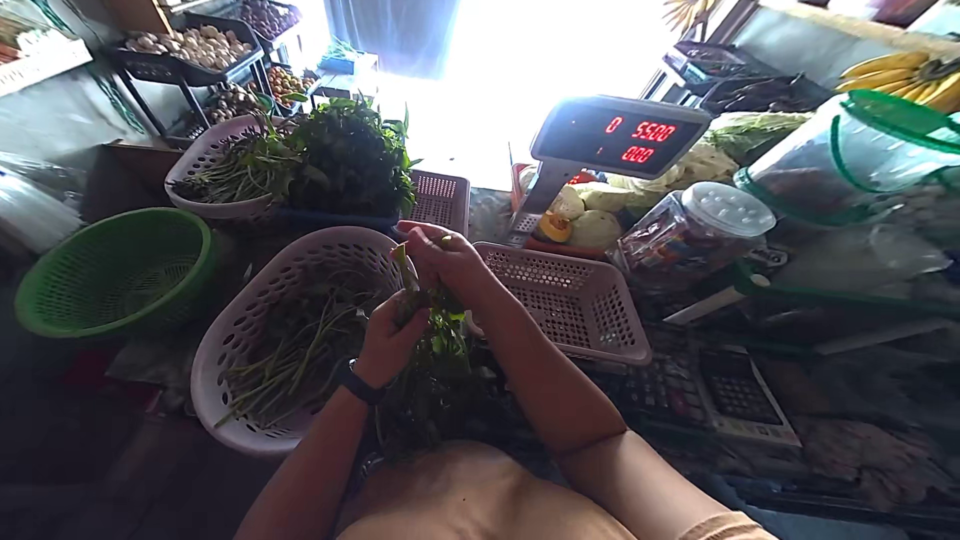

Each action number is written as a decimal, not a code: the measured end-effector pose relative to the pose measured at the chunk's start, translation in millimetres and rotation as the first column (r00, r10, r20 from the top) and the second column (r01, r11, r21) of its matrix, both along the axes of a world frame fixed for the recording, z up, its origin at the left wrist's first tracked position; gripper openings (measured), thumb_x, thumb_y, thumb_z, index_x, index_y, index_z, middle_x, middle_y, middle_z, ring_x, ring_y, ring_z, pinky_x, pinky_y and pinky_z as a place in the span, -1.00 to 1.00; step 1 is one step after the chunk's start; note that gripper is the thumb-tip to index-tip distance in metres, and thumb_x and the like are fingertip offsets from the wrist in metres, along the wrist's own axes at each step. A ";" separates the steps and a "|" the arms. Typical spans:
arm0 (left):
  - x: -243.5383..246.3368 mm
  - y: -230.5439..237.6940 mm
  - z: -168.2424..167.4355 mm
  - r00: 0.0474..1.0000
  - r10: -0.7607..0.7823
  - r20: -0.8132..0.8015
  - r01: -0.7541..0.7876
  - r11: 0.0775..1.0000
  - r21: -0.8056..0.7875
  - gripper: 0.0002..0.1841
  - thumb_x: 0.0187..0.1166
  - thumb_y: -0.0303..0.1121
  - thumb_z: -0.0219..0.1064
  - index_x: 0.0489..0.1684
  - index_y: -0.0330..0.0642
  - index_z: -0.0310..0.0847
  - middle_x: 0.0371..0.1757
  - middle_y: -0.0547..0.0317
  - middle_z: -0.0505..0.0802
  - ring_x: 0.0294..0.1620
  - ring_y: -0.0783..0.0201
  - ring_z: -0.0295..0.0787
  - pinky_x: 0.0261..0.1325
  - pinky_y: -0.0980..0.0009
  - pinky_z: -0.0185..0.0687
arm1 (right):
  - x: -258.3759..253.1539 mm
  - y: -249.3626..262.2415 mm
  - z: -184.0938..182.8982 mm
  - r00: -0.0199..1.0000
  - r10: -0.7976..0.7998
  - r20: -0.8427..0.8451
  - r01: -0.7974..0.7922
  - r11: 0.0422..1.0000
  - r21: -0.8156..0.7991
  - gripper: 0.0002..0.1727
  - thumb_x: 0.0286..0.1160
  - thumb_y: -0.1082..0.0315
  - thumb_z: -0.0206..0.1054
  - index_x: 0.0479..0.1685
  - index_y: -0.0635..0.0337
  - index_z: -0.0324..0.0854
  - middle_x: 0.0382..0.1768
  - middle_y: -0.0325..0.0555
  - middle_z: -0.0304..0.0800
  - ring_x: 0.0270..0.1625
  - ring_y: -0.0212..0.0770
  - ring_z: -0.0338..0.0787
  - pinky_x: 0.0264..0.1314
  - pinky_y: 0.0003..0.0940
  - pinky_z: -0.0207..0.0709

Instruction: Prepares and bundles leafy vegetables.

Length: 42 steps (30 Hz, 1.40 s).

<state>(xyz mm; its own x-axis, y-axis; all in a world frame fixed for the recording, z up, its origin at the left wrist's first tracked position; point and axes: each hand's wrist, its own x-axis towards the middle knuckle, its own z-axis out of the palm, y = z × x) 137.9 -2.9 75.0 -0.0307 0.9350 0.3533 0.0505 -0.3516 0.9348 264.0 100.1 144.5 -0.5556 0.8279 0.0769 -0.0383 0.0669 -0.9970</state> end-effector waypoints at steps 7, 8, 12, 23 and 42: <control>1.4 -2.4 -3.4 1.000 0.005 -0.013 -0.005 1.000 0.031 -0.80 0.63 -0.52 0.26 0.11 -0.36 0.66 -0.25 0.26 0.84 -0.27 0.50 0.77 -0.10 0.49 0.77 | 3.0 -9.6 -16.4 1.000 -0.025 -0.010 0.022 0.978 -0.208 -0.43 0.52 0.36 0.34 0.56 0.14 0.42 -0.20 -0.20 0.73 -0.34 -0.40 0.68 -0.30 -0.45 0.63; 1.7 -3.3 -3.7 1.000 0.022 -0.015 -0.022 0.999 0.029 -0.79 0.63 -0.52 0.29 0.13 -0.35 0.68 -0.21 0.23 0.86 -0.25 0.47 0.80 -0.08 0.46 0.79 | 5.0 -9.9 -16.7 0.999 0.001 -0.034 -0.008 0.975 -0.223 -0.60 0.54 0.36 0.30 0.37 0.16 0.61 -0.32 -0.22 0.75 -0.44 -0.42 0.68 -0.39 -0.47 0.63; -5.4 -6.2 -1.7 0.983 0.160 0.084 -0.158 0.987 -0.036 -0.72 0.62 -0.48 0.34 0.24 -0.32 0.61 -0.14 0.17 0.88 -0.22 0.37 0.86 -0.07 0.35 0.86 | 19.5 -10.1 -18.7 0.984 -0.045 -0.175 0.013 0.983 -0.181 -0.72 0.76 0.35 0.12 0.15 0.17 0.72 -0.44 -0.30 0.64 -0.57 -0.48 0.53 -0.51 -0.58 0.53; -9.3 -7.7 -3.4 0.953 0.248 0.172 -0.242 0.969 -0.056 -0.56 0.42 -0.51 0.56 0.24 -0.13 0.54 -0.11 0.26 0.85 -0.18 0.40 0.82 -0.09 0.40 0.82 | 11.9 -39.4 -35.1 0.998 -0.032 0.046 0.025 0.989 0.147 -0.80 0.61 0.36 0.41 0.07 0.21 0.80 -0.28 -0.28 0.83 -0.38 -0.52 0.67 -0.28 -0.58 0.61; -11.3 -8.3 -7.6 0.907 0.285 0.309 -0.275 0.958 -0.075 -0.69 0.51 -0.55 0.42 0.19 -0.17 0.63 -0.07 0.23 0.87 -0.17 0.32 0.87 -0.04 0.31 0.88 | 2.3 -41.4 -53.6 0.982 -0.096 -0.160 0.116 0.986 0.120 -0.79 0.79 0.27 0.18 0.03 0.09 0.72 -0.08 -0.28 0.77 -0.17 -0.44 0.71 -0.11 -0.50 0.65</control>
<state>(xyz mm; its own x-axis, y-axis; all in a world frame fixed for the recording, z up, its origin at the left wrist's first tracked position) 126.6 -11.2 67.4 -0.3976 0.8812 0.2557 -0.1542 -0.3388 0.9281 266.4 58.7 90.9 -0.4382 0.8593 0.2639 -0.1756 0.2061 -0.9627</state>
